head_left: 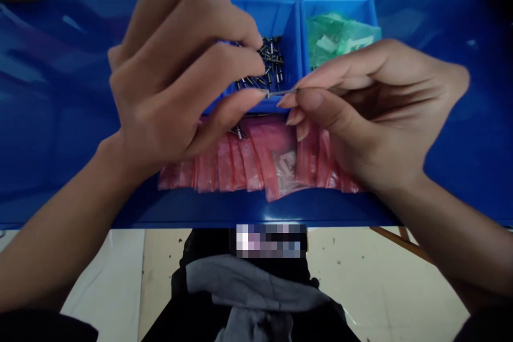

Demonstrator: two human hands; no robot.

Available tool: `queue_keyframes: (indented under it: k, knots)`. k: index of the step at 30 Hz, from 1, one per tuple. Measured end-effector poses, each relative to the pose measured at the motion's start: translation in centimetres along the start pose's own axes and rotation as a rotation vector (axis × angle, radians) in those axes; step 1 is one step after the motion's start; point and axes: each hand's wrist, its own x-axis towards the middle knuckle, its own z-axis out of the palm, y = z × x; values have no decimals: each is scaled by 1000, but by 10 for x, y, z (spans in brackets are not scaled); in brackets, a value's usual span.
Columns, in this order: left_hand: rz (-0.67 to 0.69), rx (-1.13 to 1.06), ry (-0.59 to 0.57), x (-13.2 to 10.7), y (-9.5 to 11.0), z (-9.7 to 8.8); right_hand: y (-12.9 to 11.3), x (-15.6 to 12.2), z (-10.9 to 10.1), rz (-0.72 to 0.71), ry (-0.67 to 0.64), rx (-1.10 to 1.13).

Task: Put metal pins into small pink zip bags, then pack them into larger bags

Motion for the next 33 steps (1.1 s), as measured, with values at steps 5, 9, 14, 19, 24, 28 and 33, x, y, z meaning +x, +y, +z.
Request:
queue_keyframes:
  k: [5, 9, 14, 19, 24, 28, 33]
  knots:
    - [-13, 37, -128, -2, -13, 5, -7, 2, 5, 8, -116, -102]
    - [-101, -18, -244, -7, -14, 7, -11, 4, -5, -93, -179, -256]
    - [-62, -104, -349, -8, -13, -2, -1, 13, -40, -398, -253, -627]
    - [-18, -134, -368, -6, -19, -11, 16, 23, -65, -512, -478, -874]
    - [10, -89, -322, -5, -18, -12, 22, 23, -67, -545, -470, -762]
    - [9, -80, -312, -6, -17, -10, 19, 23, -64, -488, -461, -778]
    - [56, -59, -245, -5, -17, -6, 13, 16, -46, -703, -399, -802]
